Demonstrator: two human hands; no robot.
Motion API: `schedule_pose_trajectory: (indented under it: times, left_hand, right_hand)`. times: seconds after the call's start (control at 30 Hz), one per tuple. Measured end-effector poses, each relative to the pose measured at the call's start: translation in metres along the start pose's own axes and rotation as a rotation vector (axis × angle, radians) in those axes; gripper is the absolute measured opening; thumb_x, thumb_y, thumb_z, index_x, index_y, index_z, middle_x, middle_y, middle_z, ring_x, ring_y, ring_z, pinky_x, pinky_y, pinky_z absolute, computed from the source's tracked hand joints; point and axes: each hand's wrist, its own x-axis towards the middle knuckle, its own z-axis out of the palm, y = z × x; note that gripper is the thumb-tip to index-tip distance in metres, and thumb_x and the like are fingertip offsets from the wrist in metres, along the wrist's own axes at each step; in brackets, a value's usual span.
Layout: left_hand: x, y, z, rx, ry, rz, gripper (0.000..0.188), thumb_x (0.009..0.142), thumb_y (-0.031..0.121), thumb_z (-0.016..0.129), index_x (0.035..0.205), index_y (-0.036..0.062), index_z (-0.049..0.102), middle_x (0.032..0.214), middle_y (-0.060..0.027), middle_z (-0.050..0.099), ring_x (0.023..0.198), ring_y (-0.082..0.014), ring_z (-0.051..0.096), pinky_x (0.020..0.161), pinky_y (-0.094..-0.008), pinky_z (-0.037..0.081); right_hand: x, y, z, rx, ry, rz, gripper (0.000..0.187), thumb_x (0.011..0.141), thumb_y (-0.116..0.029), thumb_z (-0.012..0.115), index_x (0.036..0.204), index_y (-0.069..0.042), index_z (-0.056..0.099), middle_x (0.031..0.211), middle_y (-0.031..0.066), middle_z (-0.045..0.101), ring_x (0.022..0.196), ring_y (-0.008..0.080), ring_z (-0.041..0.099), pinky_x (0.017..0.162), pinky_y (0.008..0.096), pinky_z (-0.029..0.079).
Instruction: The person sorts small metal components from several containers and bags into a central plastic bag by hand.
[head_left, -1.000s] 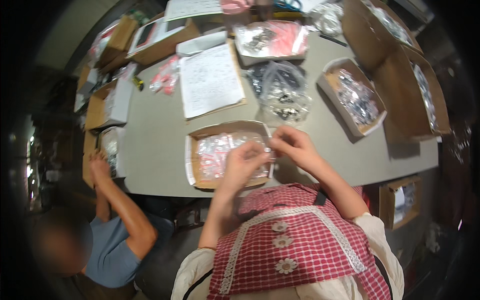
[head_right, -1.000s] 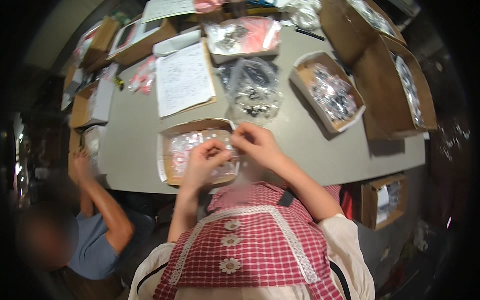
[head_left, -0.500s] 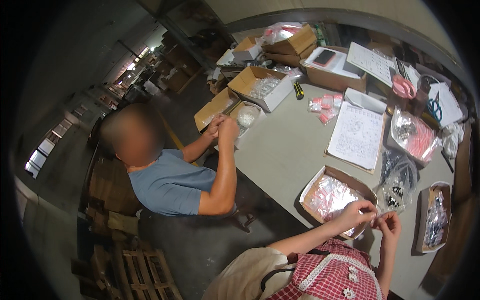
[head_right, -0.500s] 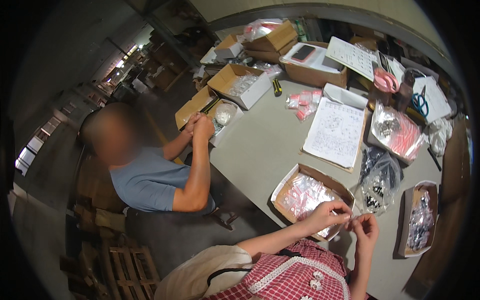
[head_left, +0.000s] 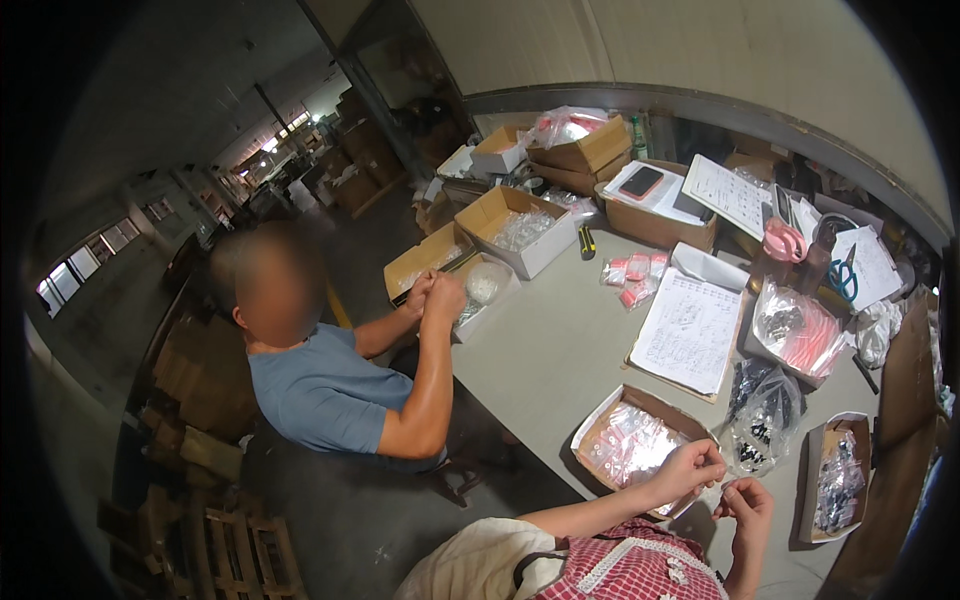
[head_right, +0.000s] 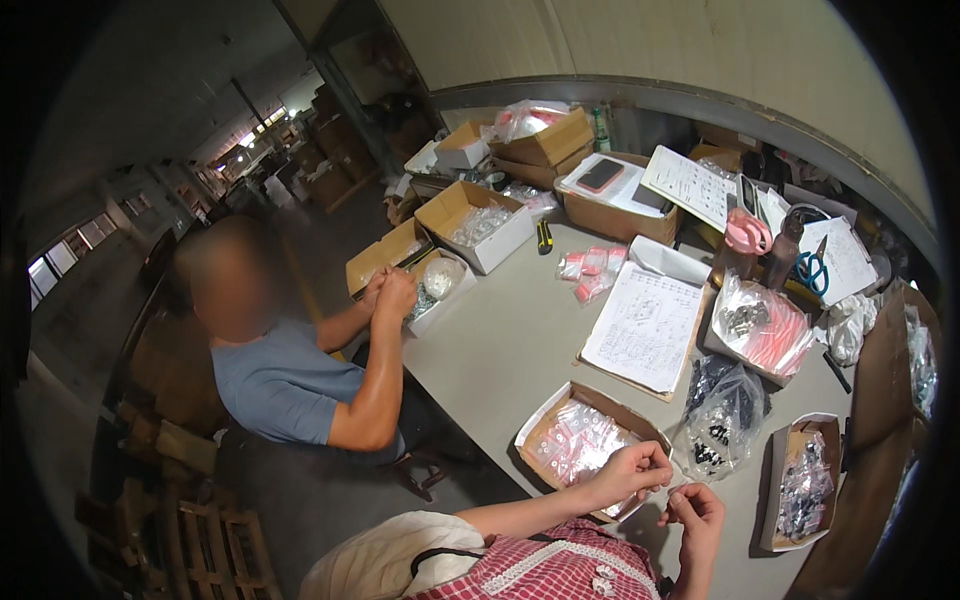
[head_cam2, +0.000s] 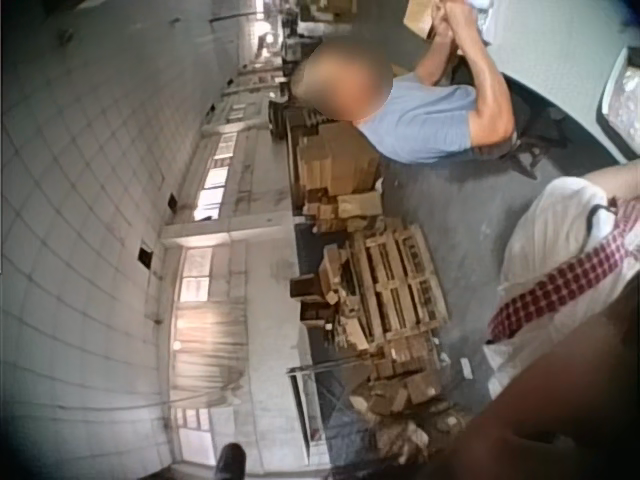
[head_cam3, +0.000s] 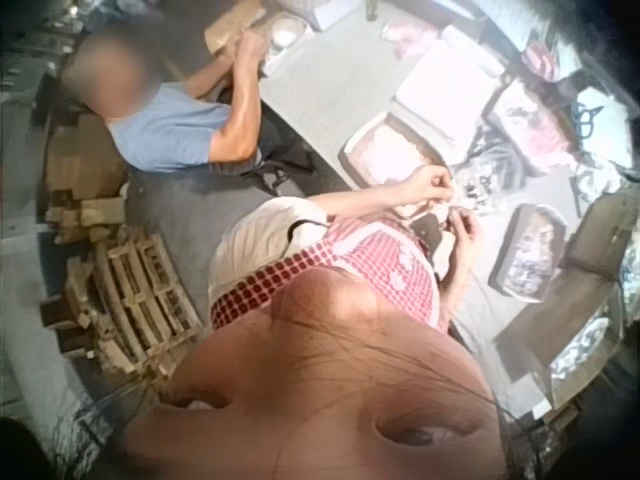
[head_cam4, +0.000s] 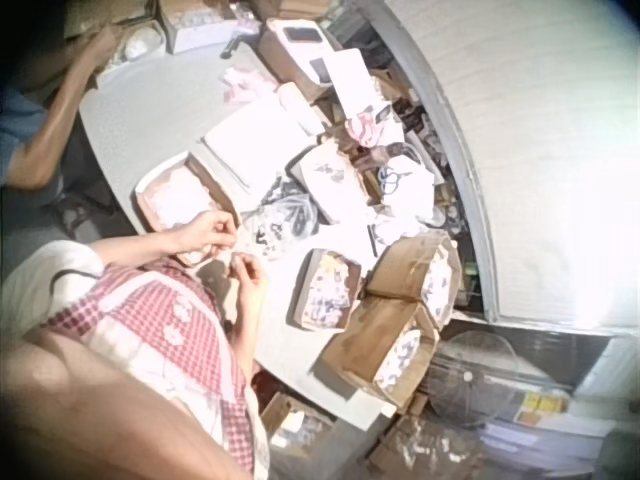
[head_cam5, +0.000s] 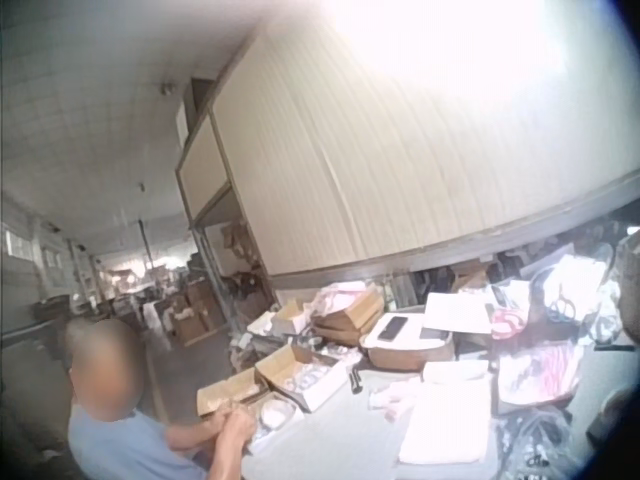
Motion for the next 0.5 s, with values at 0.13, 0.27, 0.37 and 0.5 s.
schedule_pose_trajectory:
  times: [0.13, 0.27, 0.37, 0.5]
  left_hand:
    - [-0.004, 0.007, 0.006, 0.303, 0.05, 0.082, 0.017, 0.095, 0.014, 0.07, 0.1, 0.0029, 0.058, 0.083, -0.0011, 0.063, 0.074, -0.0089, 0.062, 0.061, -0.0264, 0.05]
    - [-0.017, 0.017, 0.016, 0.779, 0.254, 0.341, 0.025, 0.09, 0.017, 0.075, 0.102, 0.0018, 0.058, 0.091, -0.0083, 0.066, 0.083, -0.0179, 0.068, 0.072, -0.0328, 0.053]
    - [-0.024, 0.033, 0.023, 0.798, 0.103, 0.257, 0.023, 0.093, 0.023, 0.073, 0.096, 0.0026, 0.062, 0.085, -0.0108, 0.067, 0.079, -0.0202, 0.069, 0.068, -0.0344, 0.053]
    - [-0.021, 0.039, 0.023, 0.561, -0.222, 0.019, 0.027, 0.098, 0.026, 0.066, 0.09, 0.0009, 0.066, 0.074, -0.0071, 0.067, 0.069, -0.0126, 0.066, 0.063, -0.0304, 0.053]
  right_hand:
    - [-0.006, 0.001, 0.0, 0.006, 0.003, -0.014, 0.016, 0.098, -0.013, 0.064, 0.09, -0.001, 0.057, 0.069, 0.0066, 0.061, 0.049, 0.0147, 0.059, 0.044, 0.0282, 0.051]
    - [-0.013, 0.002, -0.004, -0.08, 0.038, -0.051, 0.016, 0.098, -0.01, 0.063, 0.087, -0.002, 0.055, 0.062, 0.0043, 0.058, 0.044, 0.0127, 0.055, 0.04, 0.0264, 0.046]
    - [-0.02, 0.002, -0.004, -0.145, 0.055, -0.032, 0.018, 0.095, -0.012, 0.069, 0.085, -0.003, 0.057, 0.062, 0.0001, 0.056, 0.045, 0.0072, 0.05, 0.039, 0.0241, 0.039]
    - [-0.024, 0.001, -0.003, -0.262, 0.01, 0.018, 0.021, 0.093, -0.016, 0.074, 0.079, -0.006, 0.061, 0.063, -0.0052, 0.053, 0.053, 0.003, 0.046, 0.045, 0.0215, 0.033]
